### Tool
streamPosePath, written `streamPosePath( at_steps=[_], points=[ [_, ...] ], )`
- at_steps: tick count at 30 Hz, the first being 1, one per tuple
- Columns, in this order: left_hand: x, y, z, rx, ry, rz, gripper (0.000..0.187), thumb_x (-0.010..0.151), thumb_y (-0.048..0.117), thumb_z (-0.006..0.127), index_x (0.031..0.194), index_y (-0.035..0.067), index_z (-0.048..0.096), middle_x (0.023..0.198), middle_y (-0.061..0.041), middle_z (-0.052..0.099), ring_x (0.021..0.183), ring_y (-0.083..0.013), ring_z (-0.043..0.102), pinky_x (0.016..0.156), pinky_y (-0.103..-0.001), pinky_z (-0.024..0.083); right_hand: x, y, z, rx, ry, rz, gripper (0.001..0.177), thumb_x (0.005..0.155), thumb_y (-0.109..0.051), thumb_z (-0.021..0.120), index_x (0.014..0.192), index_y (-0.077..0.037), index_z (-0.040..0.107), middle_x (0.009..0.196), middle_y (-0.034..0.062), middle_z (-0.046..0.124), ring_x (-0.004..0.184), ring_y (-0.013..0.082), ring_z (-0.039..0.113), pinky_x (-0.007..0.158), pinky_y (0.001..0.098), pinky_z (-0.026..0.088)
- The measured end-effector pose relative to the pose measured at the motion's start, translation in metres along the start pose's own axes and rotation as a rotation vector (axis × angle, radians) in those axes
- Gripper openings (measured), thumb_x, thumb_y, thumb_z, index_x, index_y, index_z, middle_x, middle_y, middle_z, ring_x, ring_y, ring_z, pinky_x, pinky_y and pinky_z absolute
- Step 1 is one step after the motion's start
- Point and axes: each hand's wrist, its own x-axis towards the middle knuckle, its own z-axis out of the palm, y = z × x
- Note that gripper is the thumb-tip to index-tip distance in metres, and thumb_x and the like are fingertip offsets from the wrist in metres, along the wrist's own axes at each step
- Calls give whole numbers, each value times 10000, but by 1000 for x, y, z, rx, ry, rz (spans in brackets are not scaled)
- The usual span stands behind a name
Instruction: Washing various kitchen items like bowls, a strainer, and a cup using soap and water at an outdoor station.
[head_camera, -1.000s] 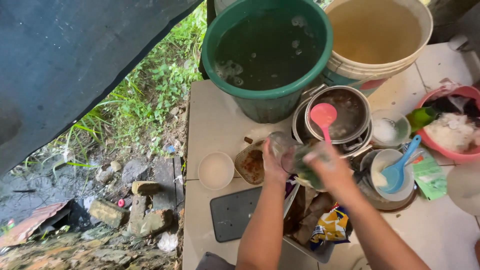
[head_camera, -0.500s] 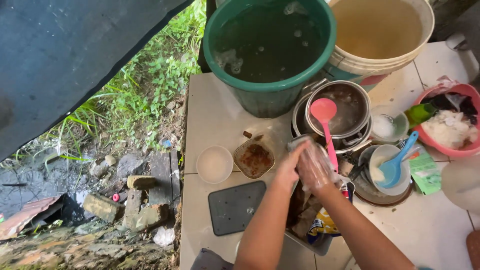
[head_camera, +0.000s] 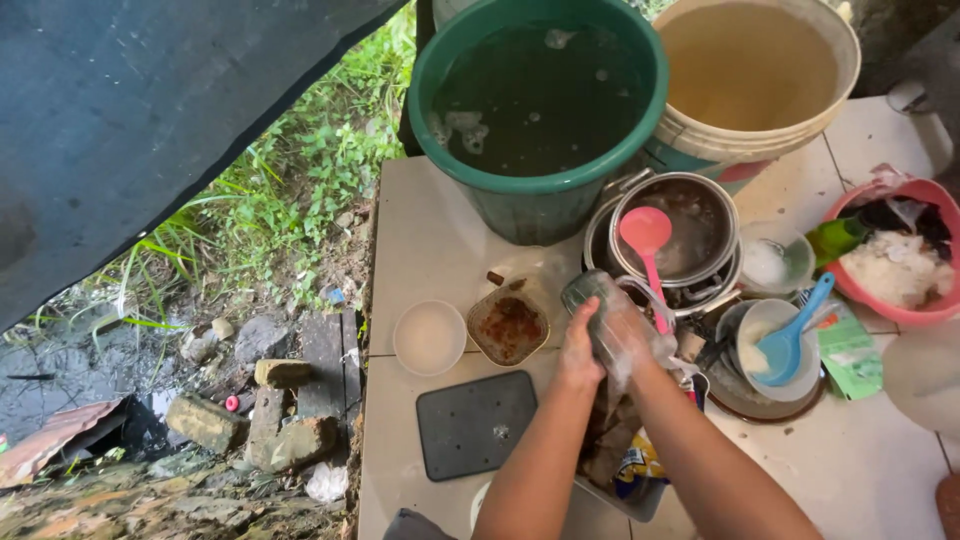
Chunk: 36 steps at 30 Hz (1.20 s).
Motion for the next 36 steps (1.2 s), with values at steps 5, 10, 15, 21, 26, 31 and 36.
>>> streamPosePath(
  at_steps=[5,10,15,21,26,31,36],
  points=[
    [-17,33,23,-30,177,-86,416,834,404,744,1136,125,682,1086,-87,712,996,-283,679,911,-455,558,-21,-95,5,-362,-274,-636,180,934,-20,438,1105,-72,417,1124,107,377,1093,195,331,974,237,285],
    [3,18,-11,-135,17,10,452,890,403,743,1216,101,657,1141,-93,694,1055,-288,661,968,-449,540,-26,-70,-15,-1106,-350,-446,416,846,-148,602,1240,-49,509,1294,203,553,1208,359,533,992,414,430],
    [-13,37,1,-97,109,-35,525,847,448,711,1215,76,656,1117,-121,701,1013,-320,660,937,-481,545,-65,-188,-22,-870,-654,-245,856,818,-184,696,1562,-59,291,1547,304,338,1432,475,322,1174,497,282],
    [-13,34,5,-41,21,326,600,872,484,705,1270,39,645,1168,-119,701,1069,-289,673,947,-427,554,-81,-148,-5,-508,-301,-350,877,788,-199,699,1560,-80,301,1528,324,319,1432,492,329,1175,501,292],
    [-27,67,43,103,216,70,484,819,390,754,1196,105,651,1091,-96,701,979,-289,685,865,-464,586,-83,-145,-8,-623,-309,-260,782,788,-119,680,1512,-100,386,1422,286,461,1251,448,562,1029,475,485],
    [-9,49,6,112,44,83,416,877,324,798,1190,89,657,1051,-125,679,905,-313,654,796,-493,558,-79,-65,-9,-72,-258,215,731,810,-21,710,1489,4,442,1381,303,567,1068,518,613,917,524,512],
    [-19,62,37,5,173,32,417,828,317,783,1159,92,667,1083,-93,701,969,-290,689,860,-479,590,-84,-136,-6,-226,-246,-152,569,818,57,649,1366,7,504,1284,227,541,1164,315,544,965,360,451]
  ],
)
